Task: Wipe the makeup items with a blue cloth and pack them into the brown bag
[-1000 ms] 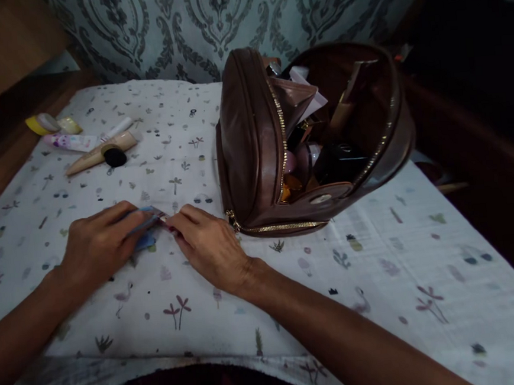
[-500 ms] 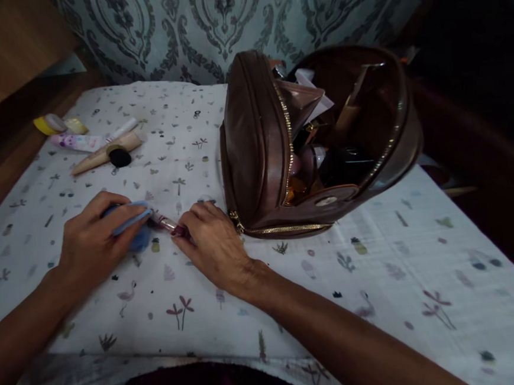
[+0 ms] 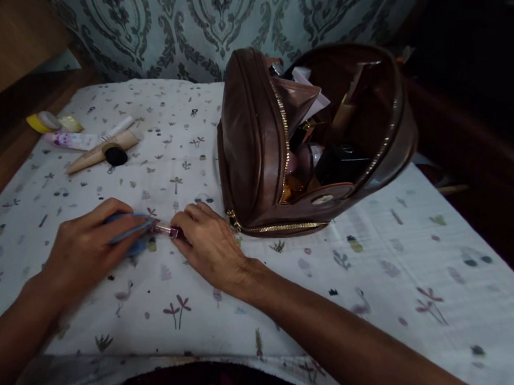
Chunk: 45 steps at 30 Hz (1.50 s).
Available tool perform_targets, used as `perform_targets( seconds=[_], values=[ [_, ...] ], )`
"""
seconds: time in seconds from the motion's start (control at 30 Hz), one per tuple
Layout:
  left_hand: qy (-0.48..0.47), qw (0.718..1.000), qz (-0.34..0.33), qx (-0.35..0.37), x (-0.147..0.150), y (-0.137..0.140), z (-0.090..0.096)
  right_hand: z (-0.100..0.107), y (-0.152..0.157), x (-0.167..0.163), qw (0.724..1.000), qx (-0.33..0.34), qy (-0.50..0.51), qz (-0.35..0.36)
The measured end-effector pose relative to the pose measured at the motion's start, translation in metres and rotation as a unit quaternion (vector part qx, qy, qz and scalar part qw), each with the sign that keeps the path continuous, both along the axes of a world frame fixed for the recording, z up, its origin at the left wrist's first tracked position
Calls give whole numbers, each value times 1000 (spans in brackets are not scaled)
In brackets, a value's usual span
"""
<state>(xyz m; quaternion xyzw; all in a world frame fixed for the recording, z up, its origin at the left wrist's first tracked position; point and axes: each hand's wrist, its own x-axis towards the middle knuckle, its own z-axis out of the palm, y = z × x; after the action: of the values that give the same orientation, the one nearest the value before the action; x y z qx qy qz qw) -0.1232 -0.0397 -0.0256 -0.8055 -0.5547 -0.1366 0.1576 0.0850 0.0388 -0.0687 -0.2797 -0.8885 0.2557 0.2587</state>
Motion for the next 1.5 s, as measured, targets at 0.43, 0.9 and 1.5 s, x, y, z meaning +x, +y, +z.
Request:
perform_targets(
  seconds=[0.43, 0.9, 1.5],
  values=[
    [-38, 997, 28, 53, -5, -5, 4, 6, -2, 1, 999, -24, -18, -12],
    [-28, 999, 1, -34, 6, -13, -1, 1, -3, 1, 1000, -4, -9, 16],
    [-88, 993, 6, -83, 7, -7, 7, -2, -5, 3, 982, 178, -2, 66]
  ],
)
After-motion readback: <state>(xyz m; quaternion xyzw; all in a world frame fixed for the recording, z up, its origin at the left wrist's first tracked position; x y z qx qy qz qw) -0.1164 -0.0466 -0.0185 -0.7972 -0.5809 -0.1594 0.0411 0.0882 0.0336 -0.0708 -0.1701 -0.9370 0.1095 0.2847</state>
